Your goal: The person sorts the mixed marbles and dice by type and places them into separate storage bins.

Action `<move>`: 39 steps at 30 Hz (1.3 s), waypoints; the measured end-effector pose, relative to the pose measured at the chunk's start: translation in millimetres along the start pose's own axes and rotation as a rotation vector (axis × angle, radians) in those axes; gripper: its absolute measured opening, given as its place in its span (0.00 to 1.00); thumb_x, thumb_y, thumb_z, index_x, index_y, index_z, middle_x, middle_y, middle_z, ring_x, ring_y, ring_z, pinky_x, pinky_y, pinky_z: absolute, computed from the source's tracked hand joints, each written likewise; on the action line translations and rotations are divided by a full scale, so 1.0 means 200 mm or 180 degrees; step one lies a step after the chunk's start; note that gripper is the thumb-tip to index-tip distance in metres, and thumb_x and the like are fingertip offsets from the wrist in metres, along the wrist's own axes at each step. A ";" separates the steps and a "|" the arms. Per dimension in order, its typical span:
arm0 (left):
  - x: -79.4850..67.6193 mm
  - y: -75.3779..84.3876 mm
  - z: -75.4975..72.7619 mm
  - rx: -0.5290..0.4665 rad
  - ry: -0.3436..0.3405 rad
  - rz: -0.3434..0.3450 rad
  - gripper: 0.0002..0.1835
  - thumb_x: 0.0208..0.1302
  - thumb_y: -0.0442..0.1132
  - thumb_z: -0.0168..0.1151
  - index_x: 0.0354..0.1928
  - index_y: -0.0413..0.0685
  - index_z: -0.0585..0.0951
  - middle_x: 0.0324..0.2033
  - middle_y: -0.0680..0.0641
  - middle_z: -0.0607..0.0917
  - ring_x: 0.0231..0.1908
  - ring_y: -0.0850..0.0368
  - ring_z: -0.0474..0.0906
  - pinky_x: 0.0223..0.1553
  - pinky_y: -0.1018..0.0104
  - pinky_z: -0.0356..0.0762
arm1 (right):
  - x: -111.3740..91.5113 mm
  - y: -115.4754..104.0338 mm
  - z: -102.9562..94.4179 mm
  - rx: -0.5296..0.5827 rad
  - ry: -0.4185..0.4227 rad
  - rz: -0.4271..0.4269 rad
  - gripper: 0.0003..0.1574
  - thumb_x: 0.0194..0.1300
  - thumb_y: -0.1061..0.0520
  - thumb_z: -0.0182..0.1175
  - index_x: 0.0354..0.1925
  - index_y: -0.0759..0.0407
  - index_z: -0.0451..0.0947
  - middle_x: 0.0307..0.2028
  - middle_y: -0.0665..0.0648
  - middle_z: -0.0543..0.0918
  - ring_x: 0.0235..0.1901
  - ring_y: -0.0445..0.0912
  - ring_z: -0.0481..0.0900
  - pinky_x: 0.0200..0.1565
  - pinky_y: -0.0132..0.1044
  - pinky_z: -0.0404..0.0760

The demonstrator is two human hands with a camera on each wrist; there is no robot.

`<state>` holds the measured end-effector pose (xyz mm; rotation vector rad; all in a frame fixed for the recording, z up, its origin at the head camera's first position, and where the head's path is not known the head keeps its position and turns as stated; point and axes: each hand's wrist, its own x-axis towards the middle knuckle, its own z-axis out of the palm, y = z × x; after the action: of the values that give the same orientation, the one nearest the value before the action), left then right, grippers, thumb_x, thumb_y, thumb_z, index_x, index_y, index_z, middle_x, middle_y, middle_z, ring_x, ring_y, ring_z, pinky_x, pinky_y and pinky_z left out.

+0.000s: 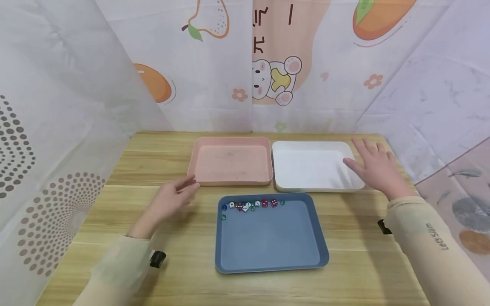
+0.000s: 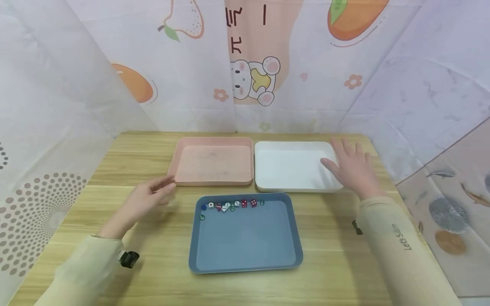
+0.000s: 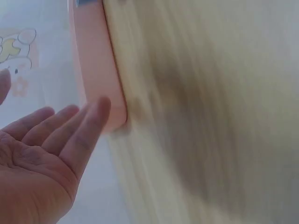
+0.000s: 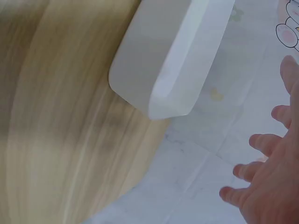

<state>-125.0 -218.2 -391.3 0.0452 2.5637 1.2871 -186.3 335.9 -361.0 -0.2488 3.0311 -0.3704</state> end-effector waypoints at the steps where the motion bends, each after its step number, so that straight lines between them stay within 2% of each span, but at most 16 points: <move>1: -0.01 0.00 0.01 -0.0182 -0.0071 -0.0077 0.43 0.72 0.66 0.56 0.76 0.43 0.65 0.68 0.35 0.74 0.60 0.39 0.80 0.59 0.49 0.82 | 0.00 0.00 -0.01 0.0016 0.0007 -0.0037 0.53 0.78 0.29 0.41 0.82 0.57 0.35 0.77 0.78 0.42 0.72 0.82 0.37 0.66 0.81 0.41; 4: -0.02 0.00 0.05 -0.0681 -0.0254 -0.0325 0.39 0.71 0.60 0.63 0.73 0.40 0.69 0.61 0.34 0.81 0.52 0.43 0.86 0.49 0.54 0.87 | 0.00 -0.01 -0.03 0.0081 0.0002 -0.0126 0.54 0.78 0.31 0.44 0.82 0.59 0.37 0.77 0.78 0.45 0.73 0.80 0.41 0.67 0.78 0.46; 6: -0.02 -0.01 0.08 -0.0882 -0.0358 -0.0412 0.36 0.71 0.54 0.64 0.71 0.37 0.71 0.56 0.33 0.84 0.48 0.43 0.87 0.44 0.55 0.89 | 0.00 -0.03 -0.04 0.0139 -0.0011 -0.0164 0.55 0.77 0.31 0.47 0.82 0.58 0.37 0.77 0.77 0.47 0.73 0.78 0.44 0.67 0.77 0.49; 11: -0.03 -0.01 0.15 -0.0976 -0.0535 -0.0522 0.27 0.73 0.46 0.63 0.64 0.33 0.76 0.47 0.34 0.88 0.40 0.44 0.89 0.38 0.54 0.90 | 0.01 -0.08 -0.06 0.0206 0.0023 -0.0306 0.55 0.75 0.32 0.54 0.82 0.54 0.41 0.75 0.76 0.55 0.72 0.75 0.54 0.67 0.73 0.57; 18: -0.02 -0.04 0.20 -0.1130 -0.0850 -0.0578 0.25 0.71 0.47 0.66 0.58 0.32 0.80 0.42 0.38 0.88 0.36 0.46 0.89 0.37 0.52 0.90 | 0.03 -0.17 -0.05 -0.0023 0.0198 -0.0762 0.49 0.72 0.43 0.64 0.79 0.59 0.55 0.68 0.75 0.68 0.67 0.71 0.64 0.68 0.67 0.62; 22: -0.01 -0.06 0.23 -0.1235 -0.0962 -0.0635 0.29 0.67 0.49 0.70 0.59 0.32 0.80 0.41 0.39 0.89 0.36 0.47 0.89 0.38 0.51 0.90 | 0.02 -0.24 -0.03 -0.0047 0.0361 -0.1164 0.44 0.68 0.48 0.69 0.75 0.58 0.64 0.60 0.70 0.76 0.61 0.67 0.71 0.62 0.64 0.70; 25: 0.01 -0.06 0.25 -0.1246 -0.1009 -0.0672 0.29 0.66 0.49 0.71 0.58 0.33 0.80 0.40 0.39 0.89 0.36 0.47 0.89 0.39 0.51 0.90 | 0.02 -0.29 0.00 -0.0003 0.0514 -0.1551 0.42 0.63 0.51 0.73 0.72 0.57 0.71 0.52 0.64 0.80 0.52 0.60 0.75 0.52 0.55 0.77; 29: 0.03 -0.07 0.27 -0.1239 -0.1040 -0.0724 0.26 0.66 0.48 0.72 0.55 0.33 0.82 0.37 0.39 0.89 0.35 0.47 0.89 0.39 0.51 0.90 | 0.04 -0.35 0.06 0.0126 0.0690 -0.2125 0.40 0.55 0.56 0.78 0.65 0.59 0.78 0.42 0.58 0.80 0.42 0.50 0.73 0.41 0.43 0.76; 31: 0.03 -0.07 0.27 -0.1251 -0.1045 -0.0750 0.24 0.66 0.47 0.71 0.54 0.33 0.82 0.37 0.39 0.89 0.35 0.47 0.89 0.39 0.52 0.90 | 0.06 -0.37 0.10 0.0208 0.0717 -0.2378 0.39 0.51 0.57 0.79 0.62 0.59 0.81 0.38 0.55 0.79 0.38 0.46 0.71 0.38 0.39 0.74; 35: 0.05 -0.08 0.28 -0.1322 -0.1072 -0.0761 0.22 0.66 0.45 0.71 0.52 0.32 0.83 0.36 0.39 0.89 0.34 0.48 0.89 0.39 0.52 0.90 | 0.06 -0.43 0.16 0.0341 0.0527 -0.2543 0.32 0.50 0.57 0.80 0.55 0.58 0.86 0.31 0.49 0.76 0.34 0.41 0.66 0.35 0.35 0.72; 39: 0.06 -0.08 0.28 -0.1382 -0.1089 -0.0777 0.21 0.66 0.44 0.72 0.50 0.32 0.83 0.36 0.39 0.89 0.34 0.48 0.89 0.39 0.52 0.89 | 0.04 -0.47 0.20 0.0325 0.0161 -0.2496 0.26 0.54 0.59 0.79 0.53 0.55 0.88 0.29 0.47 0.75 0.34 0.39 0.65 0.34 0.33 0.73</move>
<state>-120.5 -182.5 -438.9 -0.1191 1.9020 1.5509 -175.6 234.3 -377.5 -1.4338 2.8070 -0.5686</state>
